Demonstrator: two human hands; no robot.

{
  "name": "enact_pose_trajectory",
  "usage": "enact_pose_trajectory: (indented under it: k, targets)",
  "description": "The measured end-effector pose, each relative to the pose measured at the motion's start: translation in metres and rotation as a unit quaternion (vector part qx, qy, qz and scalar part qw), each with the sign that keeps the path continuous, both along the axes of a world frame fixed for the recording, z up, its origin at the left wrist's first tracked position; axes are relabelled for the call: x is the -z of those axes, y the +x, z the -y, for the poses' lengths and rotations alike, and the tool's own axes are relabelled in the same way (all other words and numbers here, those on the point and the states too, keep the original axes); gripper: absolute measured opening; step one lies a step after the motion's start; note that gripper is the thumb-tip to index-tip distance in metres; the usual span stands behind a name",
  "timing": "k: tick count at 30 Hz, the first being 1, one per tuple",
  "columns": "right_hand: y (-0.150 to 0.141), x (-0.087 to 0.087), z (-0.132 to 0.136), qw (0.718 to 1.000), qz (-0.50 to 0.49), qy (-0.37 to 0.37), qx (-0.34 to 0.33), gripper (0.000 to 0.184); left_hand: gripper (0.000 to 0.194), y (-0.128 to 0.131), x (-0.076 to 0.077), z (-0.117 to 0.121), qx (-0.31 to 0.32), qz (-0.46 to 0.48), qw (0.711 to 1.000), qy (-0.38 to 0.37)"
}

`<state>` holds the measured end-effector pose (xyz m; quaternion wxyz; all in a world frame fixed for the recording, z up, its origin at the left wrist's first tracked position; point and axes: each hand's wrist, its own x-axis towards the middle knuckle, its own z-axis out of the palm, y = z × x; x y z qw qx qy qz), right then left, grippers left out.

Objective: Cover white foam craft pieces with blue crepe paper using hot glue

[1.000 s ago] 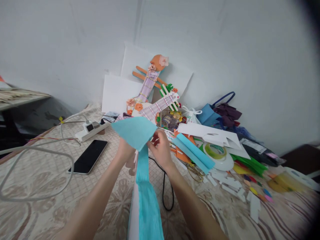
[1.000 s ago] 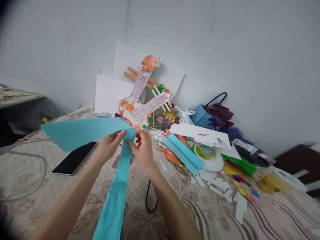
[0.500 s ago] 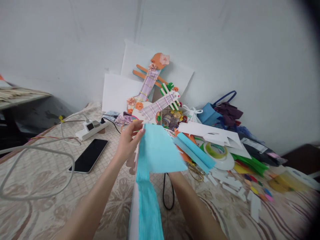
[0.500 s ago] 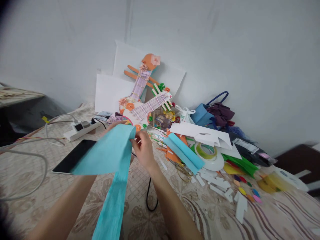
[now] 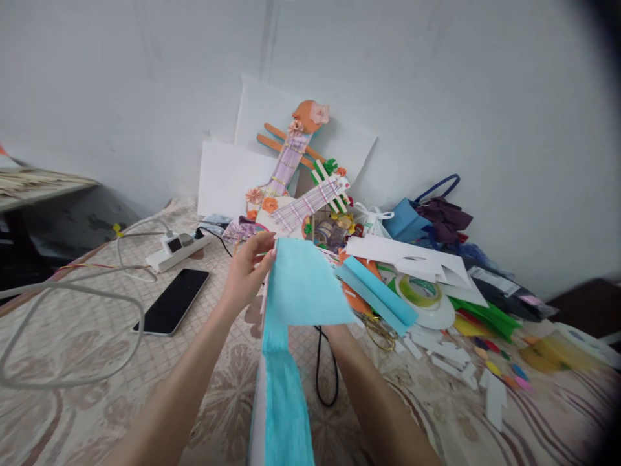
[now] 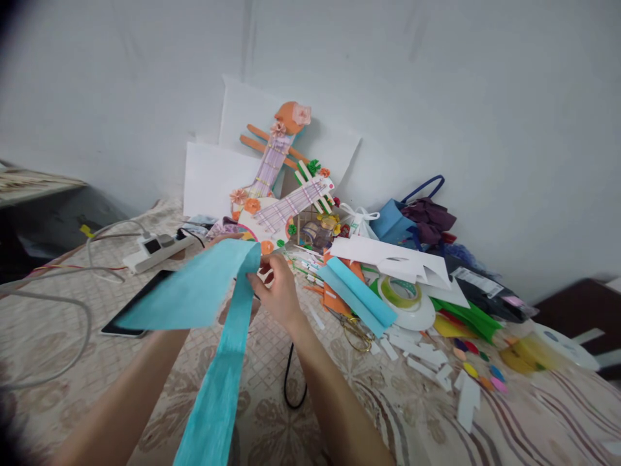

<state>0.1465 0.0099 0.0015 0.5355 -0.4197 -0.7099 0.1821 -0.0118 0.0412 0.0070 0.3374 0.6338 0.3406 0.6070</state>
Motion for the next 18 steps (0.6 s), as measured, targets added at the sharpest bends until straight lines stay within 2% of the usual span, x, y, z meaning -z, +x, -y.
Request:
enact_pose_trajectory:
  k: [4,11,15,18]
  targets:
    - [-0.005,0.002,-0.002,1.0,-0.001,-0.001,0.024,0.015,0.042,0.001,0.001,-0.002,-0.007,0.006,1.0,-0.006]
    - [-0.009,0.005,-0.005,0.999,0.005,-0.022,0.032,0.025,0.044,0.002,-0.002,0.003,0.01,0.014,1.0,-0.009]
    - [-0.006,0.002,-0.009,0.999,0.011,-0.032,0.024,0.013,0.045,0.003,-0.001,-0.002,0.015,0.028,0.999,-0.02]
    - [-0.005,0.0,-0.011,0.999,0.017,-0.041,0.012,0.017,0.045,0.004,0.0,-0.002,0.023,0.04,0.998,-0.031]
